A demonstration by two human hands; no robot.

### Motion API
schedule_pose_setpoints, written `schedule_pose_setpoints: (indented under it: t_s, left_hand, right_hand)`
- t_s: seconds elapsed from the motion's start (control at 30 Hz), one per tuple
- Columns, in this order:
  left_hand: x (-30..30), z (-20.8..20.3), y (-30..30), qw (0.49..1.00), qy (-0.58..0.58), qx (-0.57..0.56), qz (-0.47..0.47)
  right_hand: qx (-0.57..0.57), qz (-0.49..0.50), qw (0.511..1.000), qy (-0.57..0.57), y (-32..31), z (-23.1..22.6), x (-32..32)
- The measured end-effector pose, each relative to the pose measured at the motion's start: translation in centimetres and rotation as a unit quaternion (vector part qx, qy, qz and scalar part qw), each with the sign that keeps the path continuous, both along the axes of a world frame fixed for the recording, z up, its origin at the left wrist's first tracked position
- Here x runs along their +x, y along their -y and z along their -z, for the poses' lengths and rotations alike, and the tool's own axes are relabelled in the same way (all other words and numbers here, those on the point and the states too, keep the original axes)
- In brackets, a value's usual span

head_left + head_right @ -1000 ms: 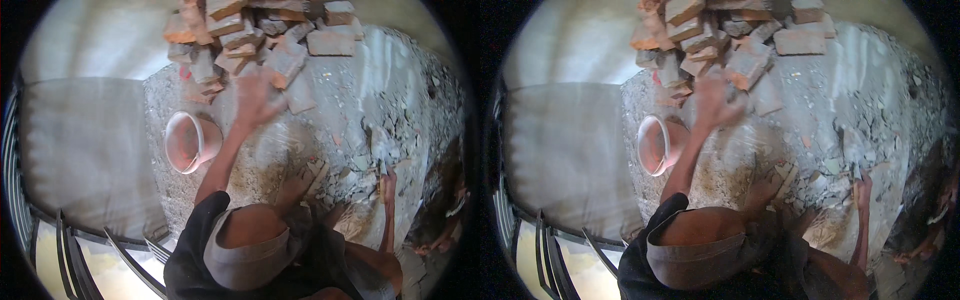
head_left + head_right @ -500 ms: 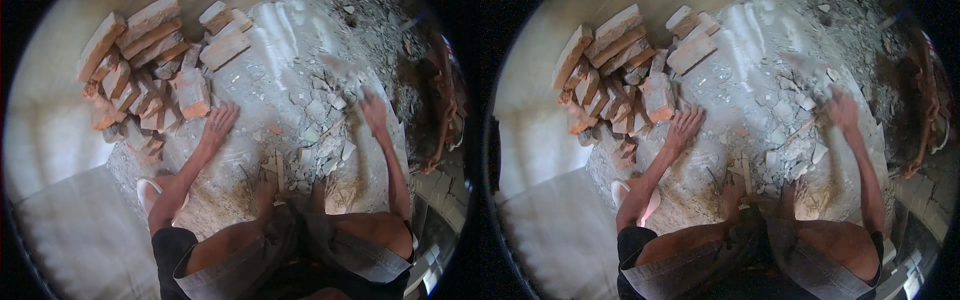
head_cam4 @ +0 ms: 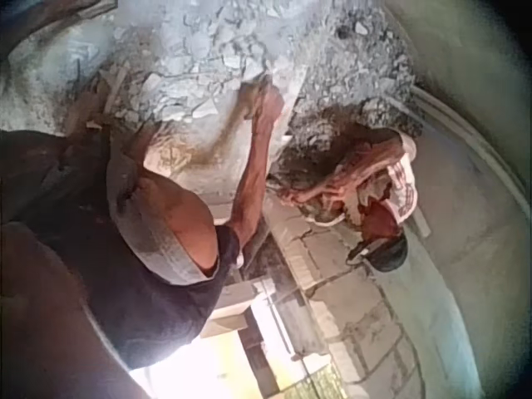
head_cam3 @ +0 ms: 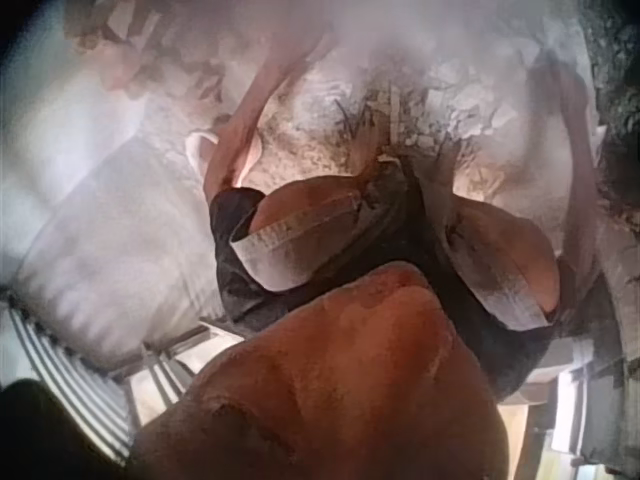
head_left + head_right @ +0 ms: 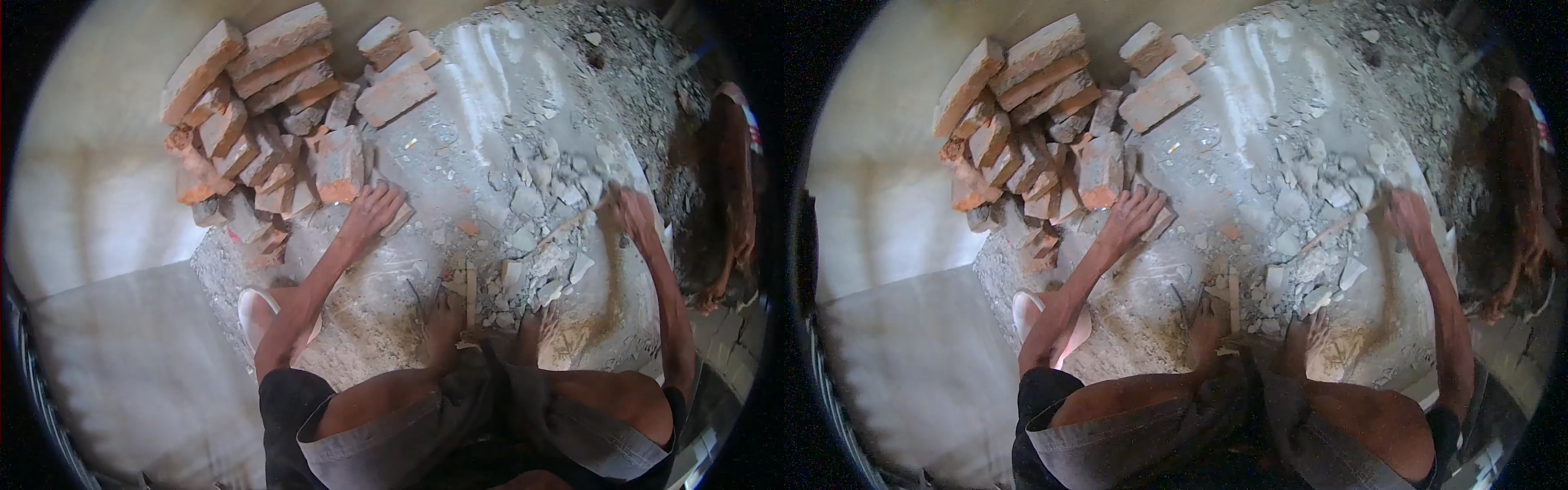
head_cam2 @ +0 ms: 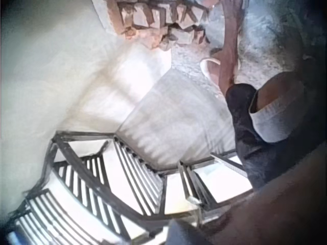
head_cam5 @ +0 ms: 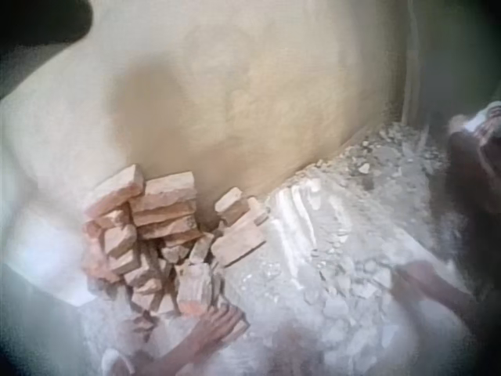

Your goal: The person clears debris from a floor, using a trowel to scrape the surface and picking up pieces of broken masonry by hand to place them into a bucket.

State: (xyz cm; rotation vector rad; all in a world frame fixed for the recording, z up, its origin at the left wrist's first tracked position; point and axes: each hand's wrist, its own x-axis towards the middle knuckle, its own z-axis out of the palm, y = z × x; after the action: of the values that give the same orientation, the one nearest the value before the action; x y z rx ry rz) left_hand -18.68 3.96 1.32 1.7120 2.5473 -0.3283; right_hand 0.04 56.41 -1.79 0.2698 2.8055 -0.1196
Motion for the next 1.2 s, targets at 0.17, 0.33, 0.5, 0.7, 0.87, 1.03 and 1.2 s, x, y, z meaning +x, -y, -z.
schedule_pose_setpoints:
  t_s: [0.17,0.33,0.5,0.7,0.87,1.03,1.2]
  left_hand:
    - [0.2,-0.5,2.3,0.999,-0.022,0.045,0.001]
    - [1.0,-5.2,3.3,0.99,0.085,0.11,-0.028]
    - [3.2,-5.8,1.1,0.939,0.258,0.163,-0.159]
    - [5.8,-3.7,-0.4,0.88,0.292,0.254,-0.277]
    - [7.9,-4.4,1.9,0.832,0.21,0.357,-0.369]
    - [7.7,-9.9,5.5,0.73,0.252,0.409,-0.486]
    - [5.6,-17.0,9.7,0.731,0.095,0.45,-0.504]
  right_hand:
    - [-0.008,-0.03,0.999,0.03,3.9,-2.1,4.5]
    - [-0.092,0.008,0.996,-0.02,3.8,0.7,7.2]
    - [-0.093,-0.007,0.992,-0.085,0.7,3.3,7.8]
    - [-0.059,0.083,0.994,0.03,2.6,3.0,6.5]
    - [-0.064,0.101,0.993,0.012,1.2,5.0,8.0]
    - [-0.106,0.098,0.989,-0.02,-0.2,8.0,9.8]
    - [-0.157,0.12,0.979,-0.045,-0.3,8.1,9.6]
